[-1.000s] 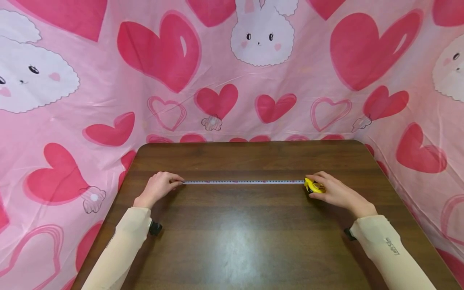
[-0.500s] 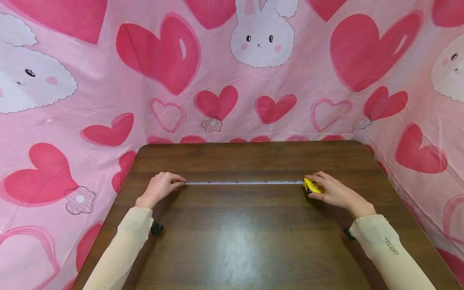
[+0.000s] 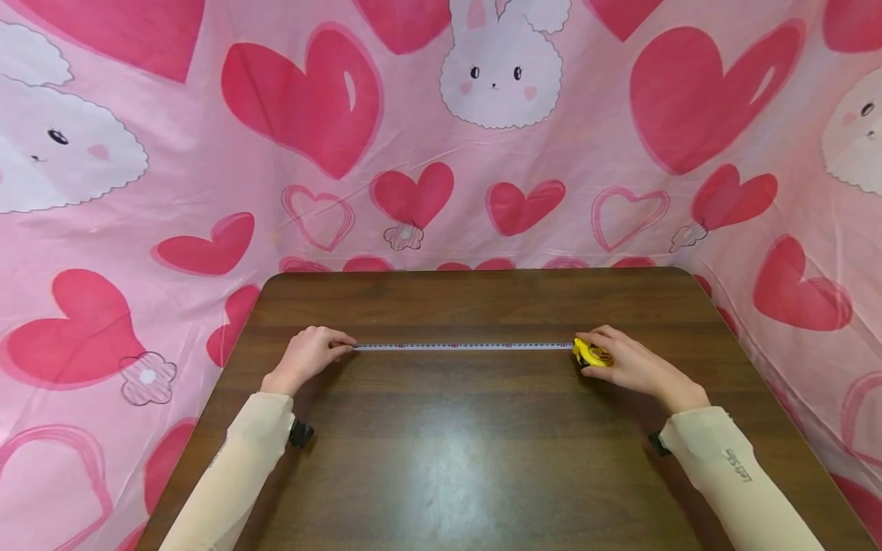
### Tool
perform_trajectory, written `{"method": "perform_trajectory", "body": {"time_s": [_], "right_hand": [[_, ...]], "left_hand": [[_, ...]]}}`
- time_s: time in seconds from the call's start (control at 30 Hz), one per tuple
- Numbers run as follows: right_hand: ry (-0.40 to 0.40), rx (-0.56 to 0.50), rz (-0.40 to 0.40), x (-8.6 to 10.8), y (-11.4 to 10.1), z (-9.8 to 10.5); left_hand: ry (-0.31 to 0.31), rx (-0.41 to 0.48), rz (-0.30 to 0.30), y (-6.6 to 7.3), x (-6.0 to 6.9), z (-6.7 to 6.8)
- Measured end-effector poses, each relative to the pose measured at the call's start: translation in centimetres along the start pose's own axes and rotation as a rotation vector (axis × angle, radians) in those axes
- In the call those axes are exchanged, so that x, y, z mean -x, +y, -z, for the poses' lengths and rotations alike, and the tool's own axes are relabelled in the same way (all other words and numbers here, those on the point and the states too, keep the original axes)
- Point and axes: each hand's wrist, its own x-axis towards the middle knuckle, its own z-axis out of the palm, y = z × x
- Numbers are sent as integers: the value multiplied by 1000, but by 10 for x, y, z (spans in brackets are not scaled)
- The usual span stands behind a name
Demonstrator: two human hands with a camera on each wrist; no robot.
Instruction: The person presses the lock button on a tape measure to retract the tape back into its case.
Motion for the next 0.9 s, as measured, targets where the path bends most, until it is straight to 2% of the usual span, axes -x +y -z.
{"method": "perform_trajectory", "body": {"time_s": [0.3,0.9], "right_hand": [[-8,-4,-20,-1,0,-1],[11,19,5,-2,-5,-6]], "left_hand": [[-3,-9,-13,2,1,-3],[5,-3,-28,6,-3,-6]]}}
